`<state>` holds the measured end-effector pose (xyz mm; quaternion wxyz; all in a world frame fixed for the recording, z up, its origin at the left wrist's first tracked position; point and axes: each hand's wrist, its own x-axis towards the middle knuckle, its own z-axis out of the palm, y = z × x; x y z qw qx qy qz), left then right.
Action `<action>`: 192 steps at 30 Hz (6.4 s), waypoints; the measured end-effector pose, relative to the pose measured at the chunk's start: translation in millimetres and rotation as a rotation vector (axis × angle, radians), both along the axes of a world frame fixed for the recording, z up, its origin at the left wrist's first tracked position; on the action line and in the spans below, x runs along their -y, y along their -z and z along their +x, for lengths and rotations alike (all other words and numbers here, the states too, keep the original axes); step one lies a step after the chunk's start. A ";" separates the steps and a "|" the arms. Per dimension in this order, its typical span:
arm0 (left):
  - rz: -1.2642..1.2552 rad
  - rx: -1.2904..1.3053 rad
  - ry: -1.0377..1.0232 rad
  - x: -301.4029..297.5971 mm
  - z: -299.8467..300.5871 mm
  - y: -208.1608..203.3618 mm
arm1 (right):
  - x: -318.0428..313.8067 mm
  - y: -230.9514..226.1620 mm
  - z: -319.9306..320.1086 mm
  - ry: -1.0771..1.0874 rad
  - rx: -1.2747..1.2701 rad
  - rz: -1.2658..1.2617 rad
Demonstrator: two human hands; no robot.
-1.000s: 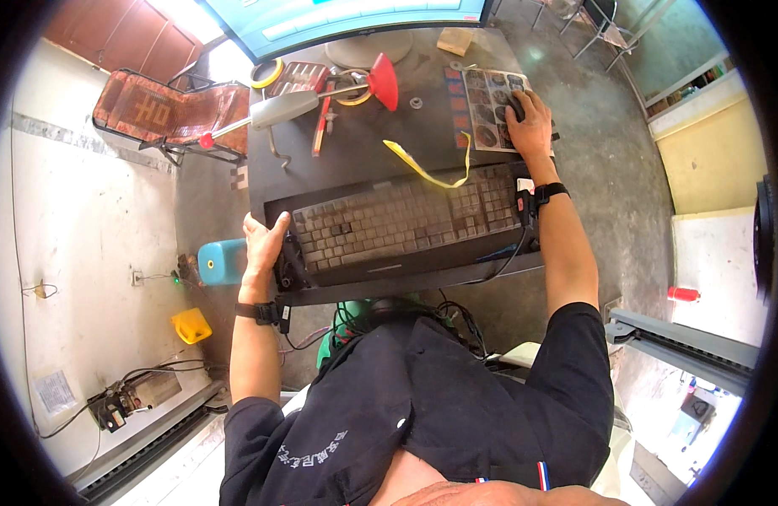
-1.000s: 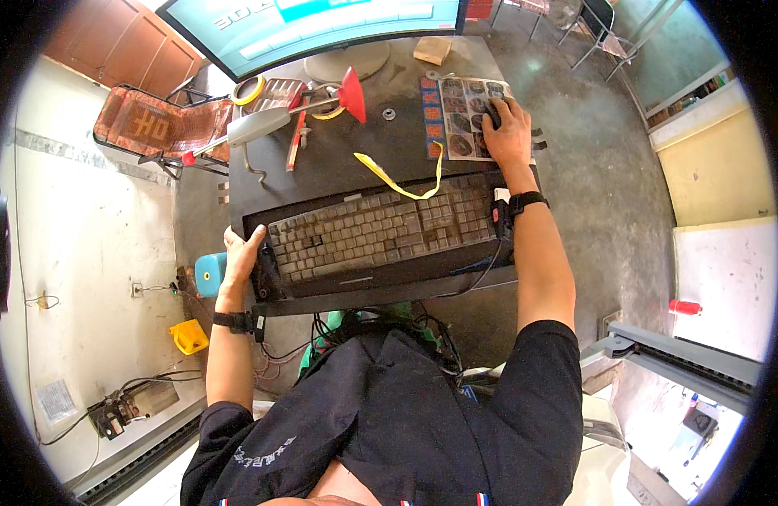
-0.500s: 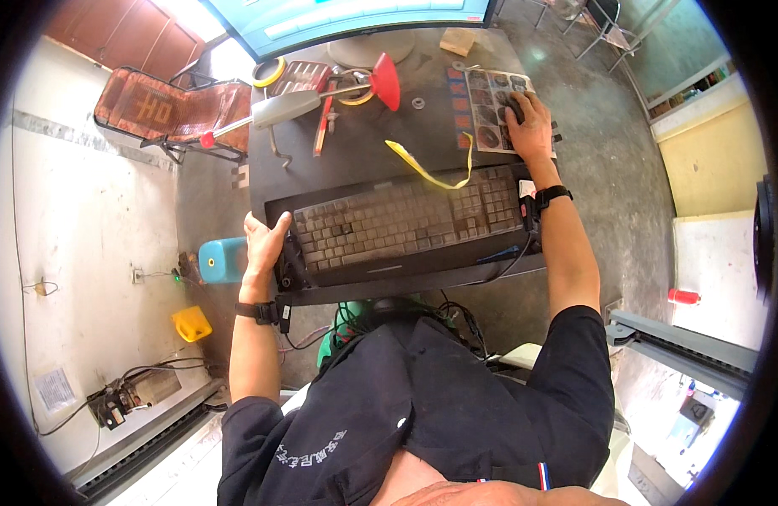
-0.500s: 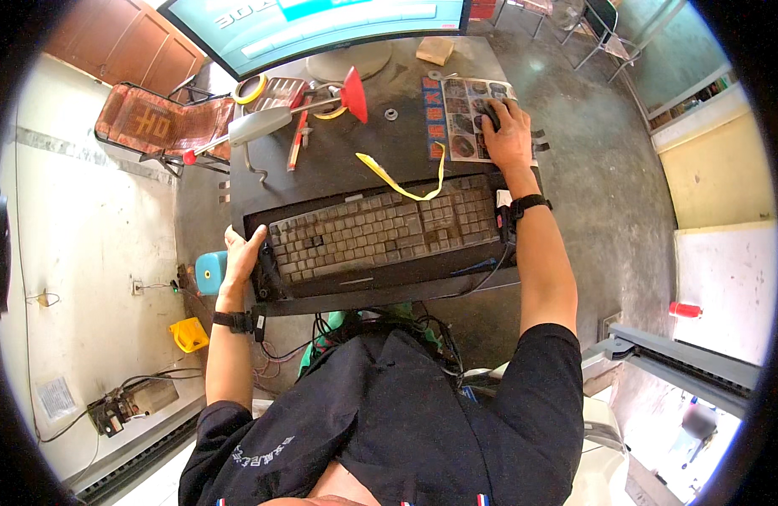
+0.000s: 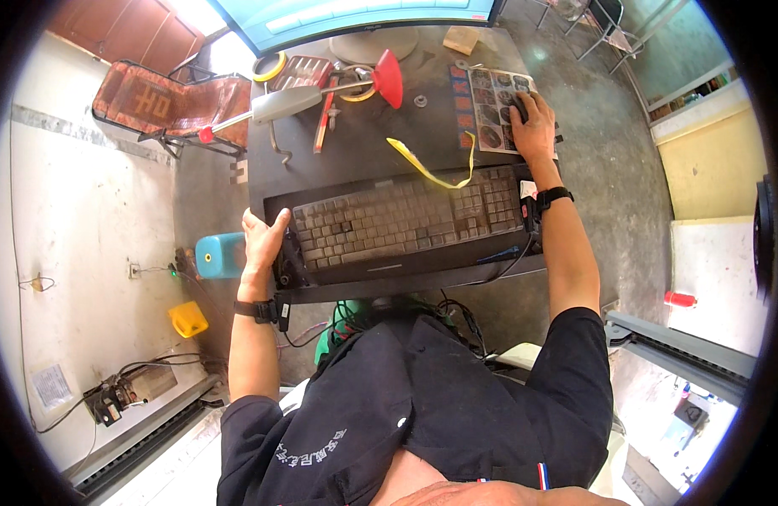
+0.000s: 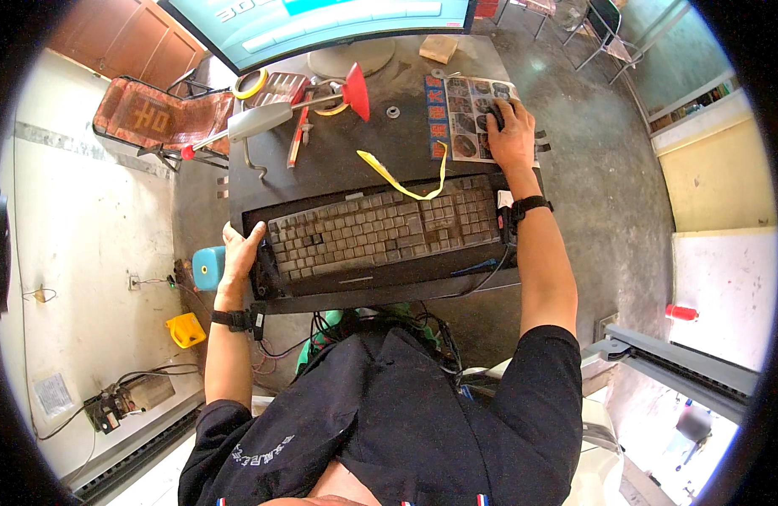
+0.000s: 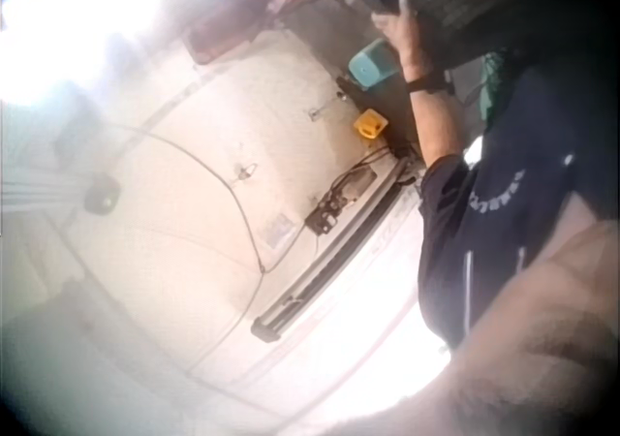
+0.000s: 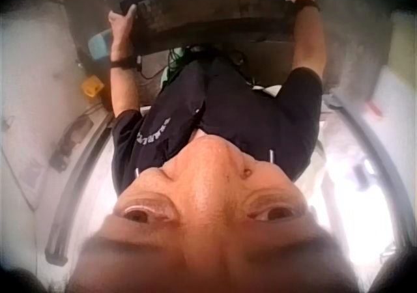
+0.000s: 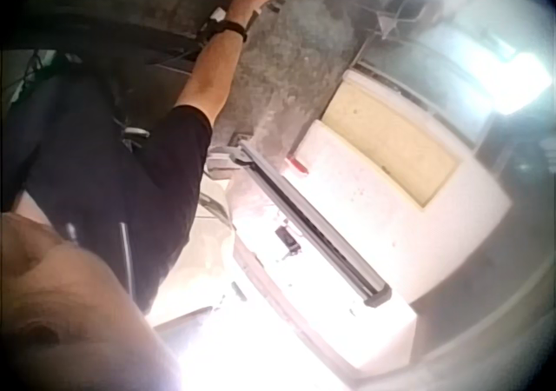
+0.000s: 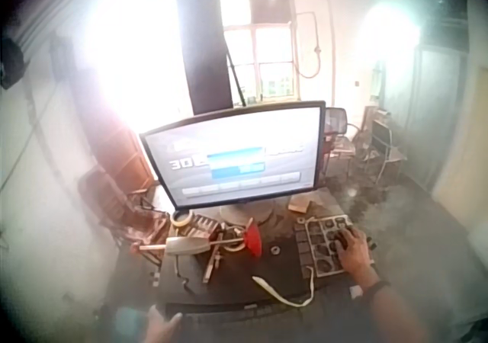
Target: The person operates a computer keyboard and mouse to interact with software, then moves between a car and a console to remove and reattach alignment targets to the wheels by hand.
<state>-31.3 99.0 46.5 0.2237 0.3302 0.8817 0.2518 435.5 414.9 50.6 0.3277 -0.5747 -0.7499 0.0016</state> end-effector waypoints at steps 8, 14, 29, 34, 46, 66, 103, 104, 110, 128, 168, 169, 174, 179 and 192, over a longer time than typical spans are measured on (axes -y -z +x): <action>-0.015 -0.023 -0.005 -1.4 2.7 -2.5 | 0.3 0.2 0.5 -0.001 0.027 0.016; -0.014 -0.031 -0.003 -1.7 2.2 -2.2 | 0.4 -1.0 -0.3 0.010 0.026 0.000; -0.015 -0.048 -0.007 -3.4 0.3 2.3 | -5.0 5.4 7.6 0.054 0.032 0.080; -0.008 -0.018 0.005 -1.2 -6.2 6.7 | 7.3 -18.5 3.4 -0.024 -0.072 0.019; 0.305 0.952 -0.003 22.2 -33.6 -4.0 | 116.7 -83.4 93.6 0.273 -0.234 0.003; -0.389 1.047 -1.075 218.9 -136.7 200.4 | 419.0 4.3 308.3 1.177 -1.311 0.110; -0.483 1.042 -0.869 -129.8 645.0 202.8 | 244.5 101.0 866.7 1.279 -1.519 -0.308; -0.347 1.027 -0.906 -143.1 661.6 182.9 | 227.4 99.7 884.4 1.234 -1.545 -0.373; 0.093 1.053 -1.008 -124.5 668.4 176.0 | 43.2 103.9 928.3 0.953 -1.269 -0.594; 0.860 0.426 -1.405 89.0 540.0 88.5 | -149.2 -53.6 343.1 -0.755 -0.263 -0.551; 0.192 -0.546 -0.804 81.2 88.6 44.5 | -31.9 -16.0 19.6 -0.537 0.112 -0.038; 0.206 -0.553 -0.803 82.3 88.5 45.7 | -32.5 -14.8 19.0 -0.537 0.110 -0.036; 0.209 -0.534 -0.797 77.5 89.1 41.9 | -29.9 -17.3 18.1 -0.535 0.104 -0.050; 0.228 -0.550 -0.792 81.4 87.2 44.9 | -27.7 -23.1 13.8 -0.583 0.139 -0.036; 0.228 -0.543 -0.792 80.3 88.6 42.3 | -26.7 -22.2 16.2 -0.617 0.122 -0.031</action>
